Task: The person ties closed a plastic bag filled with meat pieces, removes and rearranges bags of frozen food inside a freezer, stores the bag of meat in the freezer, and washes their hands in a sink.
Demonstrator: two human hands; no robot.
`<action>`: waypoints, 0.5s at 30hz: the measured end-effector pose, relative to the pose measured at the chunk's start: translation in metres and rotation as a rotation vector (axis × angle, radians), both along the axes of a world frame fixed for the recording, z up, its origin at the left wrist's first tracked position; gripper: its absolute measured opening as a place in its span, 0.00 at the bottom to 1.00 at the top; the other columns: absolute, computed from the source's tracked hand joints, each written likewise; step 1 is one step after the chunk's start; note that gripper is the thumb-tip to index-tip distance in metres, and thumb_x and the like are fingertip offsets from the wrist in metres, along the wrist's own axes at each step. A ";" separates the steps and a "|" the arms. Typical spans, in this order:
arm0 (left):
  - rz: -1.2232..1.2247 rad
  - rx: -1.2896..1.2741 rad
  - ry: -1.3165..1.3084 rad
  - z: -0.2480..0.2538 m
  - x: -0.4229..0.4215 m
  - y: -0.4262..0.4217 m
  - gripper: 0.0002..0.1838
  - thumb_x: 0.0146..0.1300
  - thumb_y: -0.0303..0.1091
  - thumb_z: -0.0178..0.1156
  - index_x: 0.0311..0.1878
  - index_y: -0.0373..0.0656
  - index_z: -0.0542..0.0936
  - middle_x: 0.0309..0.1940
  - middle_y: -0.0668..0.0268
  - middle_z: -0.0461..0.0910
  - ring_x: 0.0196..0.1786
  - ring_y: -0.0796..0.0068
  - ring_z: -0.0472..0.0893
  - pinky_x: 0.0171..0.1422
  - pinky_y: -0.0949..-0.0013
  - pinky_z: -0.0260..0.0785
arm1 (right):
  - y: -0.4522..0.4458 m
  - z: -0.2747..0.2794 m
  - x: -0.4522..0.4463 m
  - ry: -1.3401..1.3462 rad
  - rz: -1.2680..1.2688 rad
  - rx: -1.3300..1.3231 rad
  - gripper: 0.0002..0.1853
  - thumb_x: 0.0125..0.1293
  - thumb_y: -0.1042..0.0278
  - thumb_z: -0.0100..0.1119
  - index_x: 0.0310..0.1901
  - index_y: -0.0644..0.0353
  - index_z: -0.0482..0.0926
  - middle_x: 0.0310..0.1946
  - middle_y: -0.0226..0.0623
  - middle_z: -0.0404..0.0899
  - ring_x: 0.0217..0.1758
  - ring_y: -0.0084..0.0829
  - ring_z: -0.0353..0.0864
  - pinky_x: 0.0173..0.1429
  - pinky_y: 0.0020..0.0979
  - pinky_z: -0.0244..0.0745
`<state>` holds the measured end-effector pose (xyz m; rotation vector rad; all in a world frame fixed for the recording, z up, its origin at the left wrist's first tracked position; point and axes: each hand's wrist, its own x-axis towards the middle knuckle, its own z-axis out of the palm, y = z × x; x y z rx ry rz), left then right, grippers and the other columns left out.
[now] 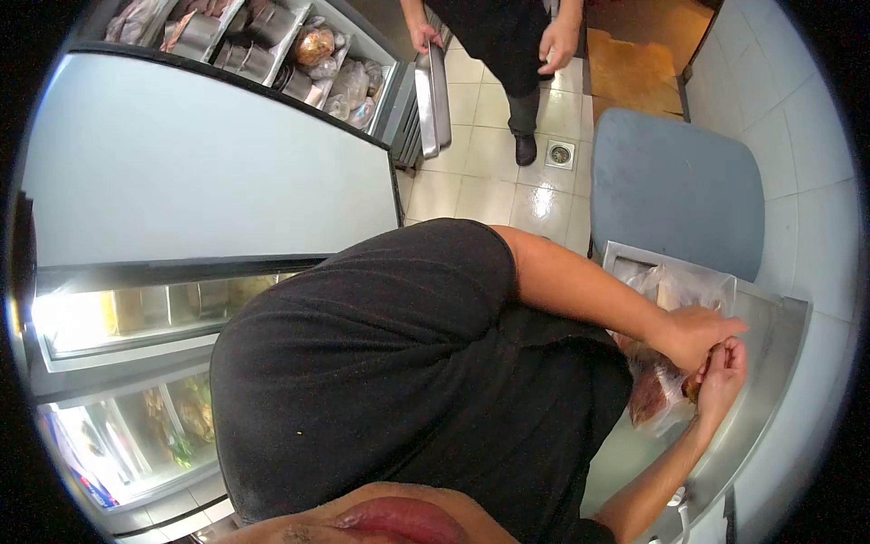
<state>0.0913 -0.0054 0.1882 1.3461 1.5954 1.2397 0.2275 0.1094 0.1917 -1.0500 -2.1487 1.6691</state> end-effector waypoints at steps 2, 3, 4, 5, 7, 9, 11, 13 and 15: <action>-0.017 0.072 0.029 -0.011 0.003 0.004 0.46 0.44 0.31 0.74 0.68 0.35 0.63 0.51 0.49 0.80 0.52 0.47 0.80 0.50 0.52 0.74 | 0.005 -0.007 0.002 -0.005 0.019 -0.004 0.07 0.77 0.67 0.49 0.39 0.57 0.73 0.20 0.23 0.68 0.17 0.12 0.63 0.18 0.18 0.56; 0.015 0.124 0.058 -0.018 0.006 0.007 0.46 0.44 0.32 0.74 0.68 0.36 0.64 0.50 0.49 0.80 0.51 0.47 0.81 0.49 0.52 0.74 | 0.007 -0.009 0.002 -0.004 0.028 -0.006 0.07 0.77 0.67 0.49 0.40 0.57 0.73 0.20 0.23 0.68 0.17 0.12 0.63 0.18 0.18 0.57; 0.048 0.176 0.086 -0.024 0.010 0.010 0.46 0.44 0.32 0.74 0.68 0.36 0.64 0.48 0.50 0.80 0.50 0.47 0.81 0.48 0.52 0.74 | 0.007 -0.011 0.003 0.014 0.034 -0.001 0.06 0.77 0.68 0.49 0.41 0.58 0.73 0.20 0.23 0.68 0.17 0.13 0.63 0.18 0.19 0.57; 0.080 0.228 0.115 -0.030 0.012 0.012 0.46 0.44 0.33 0.74 0.68 0.36 0.64 0.47 0.50 0.80 0.50 0.47 0.81 0.47 0.51 0.74 | 0.007 -0.012 0.002 0.034 0.041 0.004 0.06 0.77 0.68 0.48 0.42 0.58 0.73 0.20 0.23 0.68 0.17 0.13 0.63 0.18 0.19 0.57; 0.085 0.231 0.133 -0.030 0.015 0.014 0.46 0.45 0.33 0.74 0.68 0.37 0.63 0.46 0.50 0.79 0.48 0.46 0.81 0.47 0.51 0.74 | 0.005 -0.011 0.000 0.069 0.037 0.013 0.06 0.78 0.68 0.48 0.44 0.59 0.73 0.20 0.23 0.68 0.17 0.13 0.63 0.18 0.19 0.58; 0.079 0.214 0.139 -0.027 0.016 0.014 0.46 0.44 0.34 0.75 0.68 0.38 0.63 0.45 0.50 0.78 0.47 0.45 0.80 0.48 0.51 0.74 | 0.001 -0.009 -0.001 0.099 0.013 0.020 0.07 0.78 0.67 0.47 0.47 0.59 0.73 0.20 0.23 0.69 0.17 0.13 0.63 0.18 0.19 0.58; 0.060 0.178 0.132 -0.018 0.014 0.008 0.47 0.44 0.35 0.75 0.68 0.39 0.63 0.44 0.50 0.77 0.48 0.45 0.79 0.50 0.51 0.73 | 0.004 -0.009 0.000 0.055 0.026 0.008 0.08 0.78 0.66 0.46 0.48 0.60 0.73 0.21 0.24 0.70 0.17 0.13 0.64 0.18 0.19 0.58; 0.103 0.295 0.202 -0.026 0.014 0.008 0.48 0.43 0.35 0.76 0.69 0.41 0.63 0.44 0.49 0.76 0.50 0.45 0.78 0.52 0.50 0.72 | 0.011 -0.013 0.000 0.033 0.049 0.006 0.10 0.79 0.65 0.46 0.50 0.61 0.73 0.21 0.24 0.71 0.17 0.13 0.64 0.18 0.19 0.58; 0.075 0.295 0.197 -0.025 0.016 0.012 0.49 0.41 0.36 0.77 0.68 0.42 0.64 0.44 0.50 0.76 0.52 0.45 0.76 0.55 0.49 0.70 | 0.021 -0.024 0.004 0.005 0.043 0.016 0.11 0.79 0.64 0.46 0.52 0.61 0.73 0.21 0.24 0.71 0.16 0.12 0.63 0.17 0.19 0.56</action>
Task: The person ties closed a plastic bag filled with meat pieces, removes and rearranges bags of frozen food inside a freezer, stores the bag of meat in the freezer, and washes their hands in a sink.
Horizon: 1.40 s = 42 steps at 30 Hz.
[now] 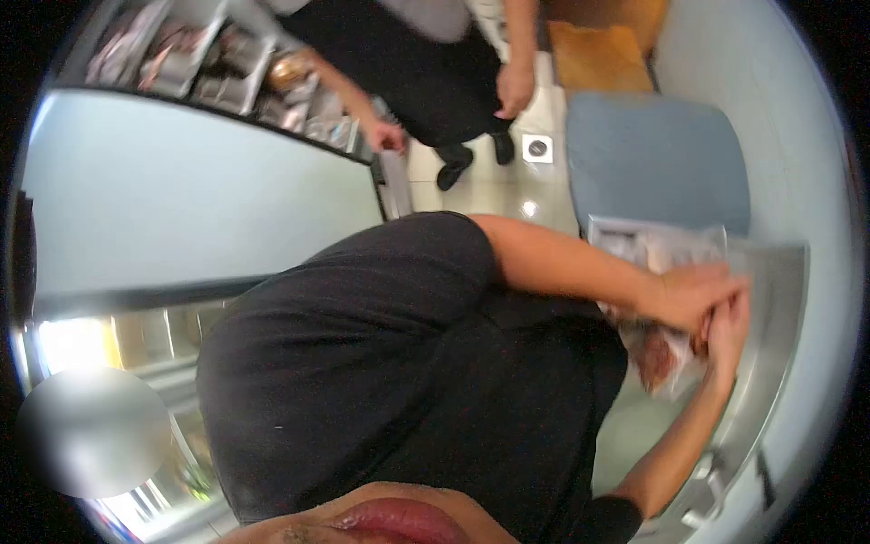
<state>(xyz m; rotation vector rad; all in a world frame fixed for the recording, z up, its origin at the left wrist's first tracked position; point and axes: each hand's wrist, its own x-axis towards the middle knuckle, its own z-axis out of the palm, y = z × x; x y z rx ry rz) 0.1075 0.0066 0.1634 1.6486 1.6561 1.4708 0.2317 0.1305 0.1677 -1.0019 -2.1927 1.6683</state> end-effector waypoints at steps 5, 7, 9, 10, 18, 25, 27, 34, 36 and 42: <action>0.055 -0.015 -0.022 0.013 0.006 -0.005 0.47 0.43 0.34 0.75 0.68 0.42 0.63 0.53 0.46 0.74 0.56 0.41 0.75 0.59 0.47 0.70 | -0.009 0.019 -0.017 0.012 0.035 -0.008 0.17 0.76 0.63 0.49 0.56 0.67 0.75 0.51 0.42 0.80 0.55 0.31 0.78 0.59 0.34 0.74; 0.080 -0.153 0.024 0.022 0.008 0.001 0.44 0.47 0.21 0.65 0.70 0.41 0.60 0.52 0.43 0.70 0.54 0.37 0.74 0.59 0.48 0.70 | 0.006 0.003 -0.013 0.019 0.042 0.237 0.17 0.72 0.65 0.49 0.53 0.70 0.76 0.48 0.45 0.82 0.52 0.33 0.79 0.57 0.36 0.74; 0.128 0.023 0.031 0.003 0.014 0.012 0.43 0.48 0.18 0.59 0.72 0.41 0.58 0.52 0.42 0.69 0.54 0.38 0.74 0.59 0.49 0.70 | 0.012 0.011 -0.013 -0.128 0.050 0.319 0.17 0.69 0.65 0.50 0.49 0.71 0.78 0.42 0.46 0.83 0.47 0.37 0.81 0.55 0.38 0.74; 0.108 0.027 0.042 0.003 0.009 0.007 0.43 0.48 0.18 0.58 0.72 0.41 0.58 0.53 0.42 0.69 0.54 0.38 0.74 0.59 0.49 0.71 | 0.003 0.018 -0.019 -0.140 0.027 0.266 0.16 0.68 0.66 0.50 0.48 0.71 0.78 0.40 0.46 0.83 0.45 0.37 0.81 0.54 0.38 0.74; 0.035 -0.069 0.055 0.012 0.004 -0.004 0.43 0.52 0.20 0.58 0.73 0.43 0.55 0.54 0.40 0.69 0.53 0.35 0.76 0.55 0.45 0.72 | 0.009 0.038 -0.016 -0.288 0.063 0.009 0.15 0.57 0.73 0.50 0.44 0.70 0.77 0.34 0.40 0.82 0.36 0.33 0.80 0.41 0.33 0.75; 0.061 -0.149 0.092 0.002 -0.001 0.004 0.40 0.54 0.21 0.56 0.73 0.36 0.57 0.47 0.43 0.77 0.51 0.40 0.79 0.54 0.47 0.73 | 0.000 0.027 0.001 -0.071 0.189 0.453 0.14 0.55 0.78 0.52 0.43 0.62 0.83 0.31 0.39 0.82 0.34 0.36 0.82 0.40 0.37 0.77; 0.066 -0.110 0.068 -0.001 -0.002 0.006 0.40 0.54 0.21 0.56 0.73 0.34 0.58 0.44 0.45 0.78 0.49 0.41 0.80 0.54 0.48 0.73 | -0.017 0.026 0.006 -0.041 0.147 0.635 0.14 0.56 0.76 0.54 0.43 0.61 0.84 0.33 0.44 0.82 0.35 0.42 0.83 0.42 0.40 0.77; 0.033 -0.074 -0.098 -0.005 -0.003 -0.001 0.40 0.55 0.17 0.54 0.74 0.35 0.56 0.42 0.52 0.78 0.43 0.54 0.80 0.50 0.59 0.74 | -0.028 0.021 0.004 -0.072 0.094 0.801 0.12 0.58 0.66 0.59 0.43 0.56 0.85 0.35 0.47 0.83 0.39 0.52 0.82 0.46 0.47 0.77; 0.021 -0.053 -0.153 -0.009 -0.002 -0.001 0.42 0.54 0.16 0.53 0.75 0.37 0.55 0.44 0.54 0.77 0.42 0.60 0.79 0.48 0.63 0.74 | -0.033 0.024 0.003 -0.115 0.057 0.811 0.10 0.58 0.66 0.59 0.41 0.55 0.84 0.34 0.46 0.83 0.38 0.52 0.82 0.45 0.48 0.76; 0.059 0.028 -0.203 -0.019 -0.004 0.000 0.43 0.54 0.13 0.52 0.76 0.39 0.54 0.45 0.56 0.74 0.39 0.67 0.77 0.47 0.68 0.74 | -0.037 0.025 0.005 -0.147 0.068 0.936 0.07 0.60 0.70 0.60 0.39 0.59 0.83 0.37 0.41 0.84 0.39 0.45 0.84 0.42 0.41 0.77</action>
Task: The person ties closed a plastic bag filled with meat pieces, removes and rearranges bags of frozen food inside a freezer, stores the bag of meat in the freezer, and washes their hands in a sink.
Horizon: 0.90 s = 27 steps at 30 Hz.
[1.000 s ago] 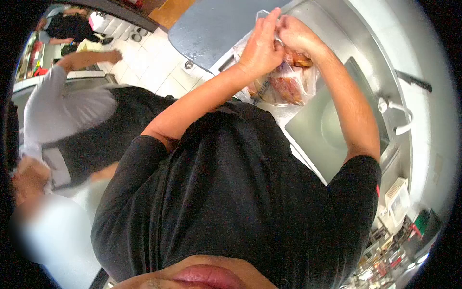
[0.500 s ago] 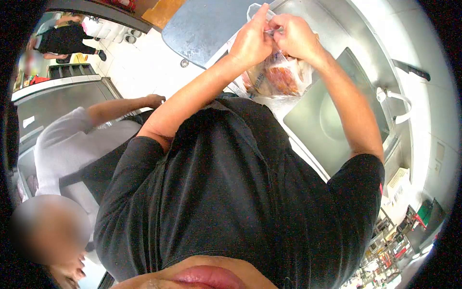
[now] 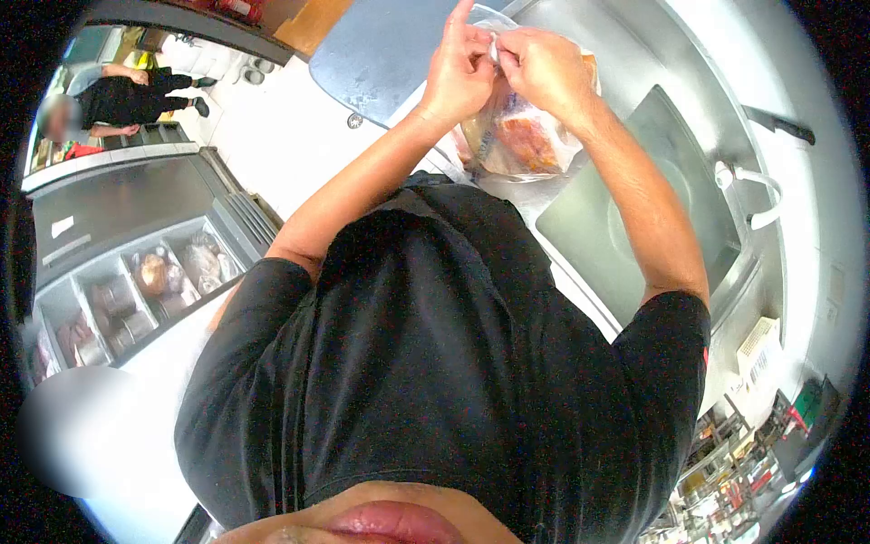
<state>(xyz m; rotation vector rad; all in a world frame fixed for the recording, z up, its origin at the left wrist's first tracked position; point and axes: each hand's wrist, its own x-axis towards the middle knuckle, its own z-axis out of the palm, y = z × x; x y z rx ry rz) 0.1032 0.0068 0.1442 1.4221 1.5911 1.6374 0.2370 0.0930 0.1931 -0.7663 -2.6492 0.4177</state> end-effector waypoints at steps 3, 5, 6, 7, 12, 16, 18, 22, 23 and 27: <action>0.035 0.092 0.069 -0.008 0.002 0.004 0.43 0.54 0.13 0.52 0.76 0.39 0.54 0.45 0.56 0.74 0.39 0.67 0.77 0.49 0.68 0.74 | 0.009 -0.008 0.002 0.004 0.069 -0.038 0.08 0.60 0.71 0.59 0.41 0.58 0.82 0.38 0.40 0.84 0.40 0.44 0.84 0.42 0.40 0.78; 0.047 0.129 0.111 -0.011 0.002 0.005 0.43 0.54 0.13 0.52 0.76 0.38 0.54 0.45 0.56 0.74 0.39 0.66 0.78 0.51 0.67 0.74 | 0.008 -0.005 0.002 0.035 0.063 -0.075 0.08 0.60 0.71 0.59 0.41 0.57 0.81 0.38 0.40 0.83 0.40 0.46 0.83 0.43 0.42 0.77; 0.032 0.103 0.084 -0.005 0.002 0.004 0.43 0.54 0.13 0.52 0.76 0.38 0.54 0.44 0.56 0.74 0.40 0.66 0.78 0.52 0.67 0.74 | 0.006 -0.003 0.002 0.083 0.039 -0.109 0.08 0.59 0.71 0.58 0.41 0.57 0.81 0.38 0.40 0.82 0.40 0.47 0.82 0.43 0.45 0.76; 0.019 0.076 0.054 0.000 0.002 0.002 0.43 0.54 0.14 0.52 0.76 0.38 0.54 0.44 0.56 0.75 0.40 0.66 0.78 0.52 0.67 0.74 | 0.003 -0.001 0.002 0.130 0.017 -0.143 0.09 0.59 0.71 0.58 0.41 0.56 0.80 0.37 0.40 0.82 0.39 0.49 0.82 0.43 0.47 0.75; 0.017 0.077 0.041 0.009 0.003 0.002 0.43 0.54 0.14 0.53 0.76 0.38 0.54 0.41 0.56 0.76 0.41 0.62 0.80 0.52 0.65 0.74 | 0.002 0.004 0.003 0.240 0.199 0.106 0.09 0.59 0.73 0.57 0.41 0.58 0.79 0.38 0.41 0.81 0.43 0.48 0.81 0.43 0.44 0.76; -0.025 -0.029 0.124 0.013 -0.004 -0.001 0.42 0.53 0.17 0.58 0.74 0.36 0.57 0.42 0.54 0.78 0.42 0.57 0.80 0.51 0.61 0.75 | 0.020 0.010 0.018 -0.005 0.175 -0.027 0.06 0.61 0.71 0.58 0.39 0.59 0.79 0.39 0.42 0.78 0.41 0.47 0.79 0.42 0.41 0.75; -0.102 -0.130 0.191 0.019 -0.008 0.001 0.41 0.52 0.20 0.61 0.72 0.35 0.60 0.45 0.50 0.78 0.46 0.52 0.80 0.54 0.58 0.74 | 0.026 0.021 0.029 -0.009 0.204 -0.166 0.05 0.64 0.70 0.58 0.38 0.61 0.79 0.37 0.41 0.77 0.38 0.43 0.79 0.42 0.39 0.74; -0.060 -0.074 0.423 0.022 0.001 0.007 0.39 0.51 0.35 0.70 0.68 0.39 0.68 0.50 0.46 0.81 0.54 0.48 0.81 0.59 0.52 0.73 | 0.014 0.022 0.053 0.097 0.255 -0.539 0.08 0.70 0.68 0.57 0.36 0.63 0.76 0.31 0.31 0.74 0.36 0.26 0.75 0.41 0.32 0.72; -0.165 -0.228 0.387 0.040 0.001 0.000 0.37 0.50 0.38 0.71 0.65 0.40 0.71 0.53 0.45 0.80 0.57 0.47 0.79 0.62 0.52 0.72 | 0.004 0.021 0.052 0.162 0.189 -0.753 0.09 0.69 0.66 0.59 0.35 0.62 0.75 0.29 0.28 0.72 0.33 0.24 0.72 0.39 0.29 0.70; -0.223 -0.093 0.365 0.012 -0.005 0.009 0.36 0.45 0.30 0.70 0.62 0.40 0.72 0.51 0.44 0.79 0.57 0.43 0.78 0.62 0.52 0.72 | -0.009 0.023 0.056 0.157 0.330 -0.641 0.10 0.62 0.78 0.56 0.27 0.60 0.65 0.25 0.25 0.61 0.29 0.20 0.60 0.33 0.27 0.59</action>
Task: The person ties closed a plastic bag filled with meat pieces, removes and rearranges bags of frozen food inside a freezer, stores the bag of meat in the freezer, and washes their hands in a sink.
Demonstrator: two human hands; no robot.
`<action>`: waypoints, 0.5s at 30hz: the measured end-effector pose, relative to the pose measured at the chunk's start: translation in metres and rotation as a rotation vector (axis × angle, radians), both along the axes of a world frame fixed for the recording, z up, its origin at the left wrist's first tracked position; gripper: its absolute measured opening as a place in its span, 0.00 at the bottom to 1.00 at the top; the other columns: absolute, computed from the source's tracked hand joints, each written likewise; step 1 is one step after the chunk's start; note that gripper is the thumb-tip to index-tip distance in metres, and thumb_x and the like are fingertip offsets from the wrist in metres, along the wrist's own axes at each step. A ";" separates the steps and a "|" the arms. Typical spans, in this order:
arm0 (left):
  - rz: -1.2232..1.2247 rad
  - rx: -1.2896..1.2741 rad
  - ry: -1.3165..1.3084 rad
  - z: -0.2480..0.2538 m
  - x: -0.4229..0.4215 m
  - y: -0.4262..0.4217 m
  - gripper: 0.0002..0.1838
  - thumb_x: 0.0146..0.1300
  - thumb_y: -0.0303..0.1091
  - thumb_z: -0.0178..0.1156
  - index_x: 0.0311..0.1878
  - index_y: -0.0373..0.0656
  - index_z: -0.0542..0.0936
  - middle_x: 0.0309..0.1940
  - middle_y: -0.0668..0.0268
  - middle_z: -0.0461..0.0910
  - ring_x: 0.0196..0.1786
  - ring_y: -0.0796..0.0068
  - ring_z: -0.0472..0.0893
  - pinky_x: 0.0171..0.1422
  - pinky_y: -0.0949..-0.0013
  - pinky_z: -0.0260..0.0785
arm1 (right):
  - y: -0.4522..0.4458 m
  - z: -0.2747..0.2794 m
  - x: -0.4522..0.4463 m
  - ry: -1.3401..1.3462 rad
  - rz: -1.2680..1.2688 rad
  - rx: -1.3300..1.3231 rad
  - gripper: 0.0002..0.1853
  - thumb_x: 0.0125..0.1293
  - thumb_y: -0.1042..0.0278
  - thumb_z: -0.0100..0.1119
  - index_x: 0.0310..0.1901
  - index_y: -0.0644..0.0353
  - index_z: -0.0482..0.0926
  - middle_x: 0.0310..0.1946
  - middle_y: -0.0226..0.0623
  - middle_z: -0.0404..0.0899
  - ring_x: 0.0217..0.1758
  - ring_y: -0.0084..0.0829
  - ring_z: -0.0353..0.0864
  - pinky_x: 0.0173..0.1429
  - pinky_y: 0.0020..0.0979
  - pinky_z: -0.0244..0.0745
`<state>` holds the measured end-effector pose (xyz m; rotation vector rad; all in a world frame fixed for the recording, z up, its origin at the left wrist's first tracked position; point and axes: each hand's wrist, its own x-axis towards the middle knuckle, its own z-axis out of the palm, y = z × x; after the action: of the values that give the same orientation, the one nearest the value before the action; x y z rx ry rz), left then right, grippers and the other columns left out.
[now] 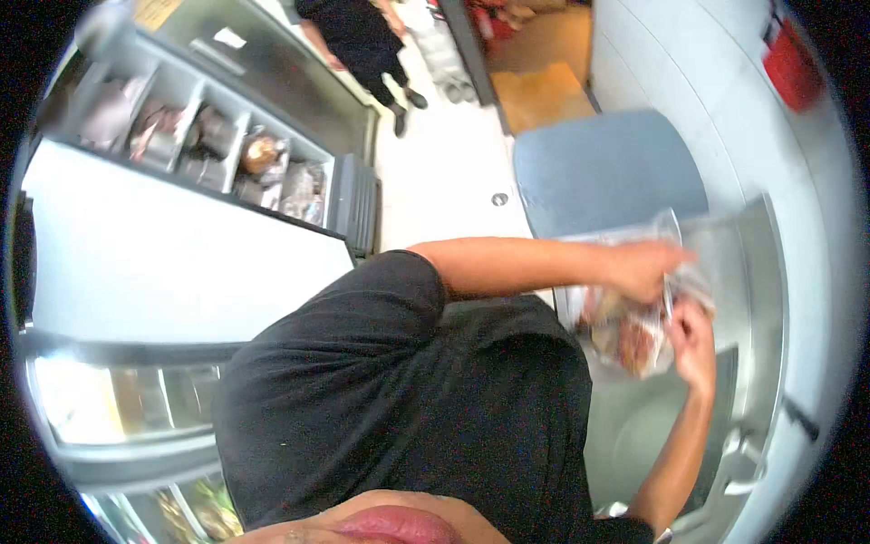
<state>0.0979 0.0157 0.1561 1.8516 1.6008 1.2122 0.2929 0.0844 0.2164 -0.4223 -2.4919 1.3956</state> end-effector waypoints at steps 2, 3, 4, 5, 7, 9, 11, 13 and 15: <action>-0.121 -0.170 0.058 0.041 -0.009 -0.013 0.35 0.45 0.30 0.70 0.62 0.39 0.72 0.51 0.45 0.80 0.56 0.43 0.79 0.60 0.51 0.72 | 0.006 -0.008 0.015 -0.079 -0.103 0.130 0.10 0.59 0.82 0.56 0.27 0.63 0.65 0.26 0.29 0.62 0.30 0.23 0.62 0.34 0.28 0.60; -0.121 -0.178 0.084 0.042 -0.009 -0.013 0.35 0.45 0.30 0.70 0.61 0.40 0.73 0.50 0.45 0.80 0.55 0.44 0.79 0.58 0.51 0.72 | 0.008 -0.007 0.021 -0.092 -0.118 0.155 0.09 0.59 0.81 0.57 0.27 0.63 0.65 0.26 0.31 0.63 0.29 0.25 0.62 0.34 0.28 0.61; -0.128 -0.185 0.105 0.041 -0.009 -0.014 0.35 0.45 0.30 0.71 0.61 0.40 0.73 0.50 0.46 0.80 0.54 0.44 0.79 0.57 0.51 0.72 | 0.007 -0.003 0.024 -0.110 -0.139 0.179 0.09 0.59 0.81 0.57 0.28 0.64 0.66 0.26 0.33 0.64 0.29 0.26 0.63 0.34 0.28 0.61; -0.130 -0.197 0.130 0.040 -0.011 -0.015 0.35 0.45 0.30 0.71 0.60 0.40 0.73 0.49 0.46 0.80 0.54 0.44 0.80 0.56 0.51 0.72 | 0.007 -0.002 0.026 -0.125 -0.158 0.199 0.09 0.59 0.81 0.58 0.28 0.65 0.67 0.25 0.35 0.64 0.29 0.28 0.64 0.34 0.28 0.62; -0.135 -0.234 0.196 0.038 -0.008 -0.011 0.35 0.44 0.31 0.72 0.60 0.41 0.73 0.48 0.47 0.81 0.52 0.45 0.80 0.54 0.51 0.73 | 0.006 -0.004 0.030 -0.081 -0.152 0.240 0.07 0.59 0.81 0.58 0.29 0.66 0.68 0.26 0.37 0.65 0.28 0.30 0.64 0.34 0.28 0.62; -0.150 -0.274 0.212 0.042 -0.011 -0.011 0.34 0.44 0.31 0.72 0.59 0.42 0.74 0.46 0.48 0.82 0.51 0.46 0.81 0.53 0.51 0.73 | 0.000 -0.004 0.032 -0.049 -0.155 0.284 0.06 0.59 0.82 0.59 0.30 0.67 0.70 0.25 0.38 0.65 0.27 0.32 0.65 0.33 0.30 0.63; -0.171 -0.322 0.175 0.051 -0.011 -0.014 0.32 0.44 0.32 0.71 0.58 0.43 0.75 0.44 0.49 0.82 0.50 0.46 0.81 0.53 0.51 0.73 | -0.006 -0.003 0.033 -0.031 -0.165 0.295 0.07 0.59 0.82 0.59 0.30 0.68 0.70 0.25 0.38 0.65 0.26 0.31 0.65 0.32 0.30 0.63; -0.175 -0.321 0.128 0.049 -0.013 -0.014 0.30 0.45 0.31 0.70 0.56 0.44 0.76 0.42 0.49 0.83 0.50 0.47 0.82 0.52 0.51 0.73 | -0.013 -0.002 0.031 -0.018 -0.178 0.297 0.07 0.60 0.82 0.59 0.30 0.68 0.70 0.25 0.38 0.65 0.26 0.30 0.65 0.31 0.29 0.63; -0.171 -0.325 0.130 0.045 -0.010 -0.012 0.28 0.46 0.31 0.69 0.55 0.44 0.77 0.42 0.49 0.83 0.50 0.46 0.82 0.52 0.50 0.74 | -0.016 0.000 0.032 -0.018 -0.194 0.295 0.07 0.60 0.82 0.59 0.30 0.68 0.69 0.25 0.38 0.65 0.26 0.30 0.65 0.31 0.29 0.62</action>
<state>0.0877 0.0041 0.2012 1.8386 1.5610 0.7231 0.3248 0.0679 0.2161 -0.5950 -2.5370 0.9378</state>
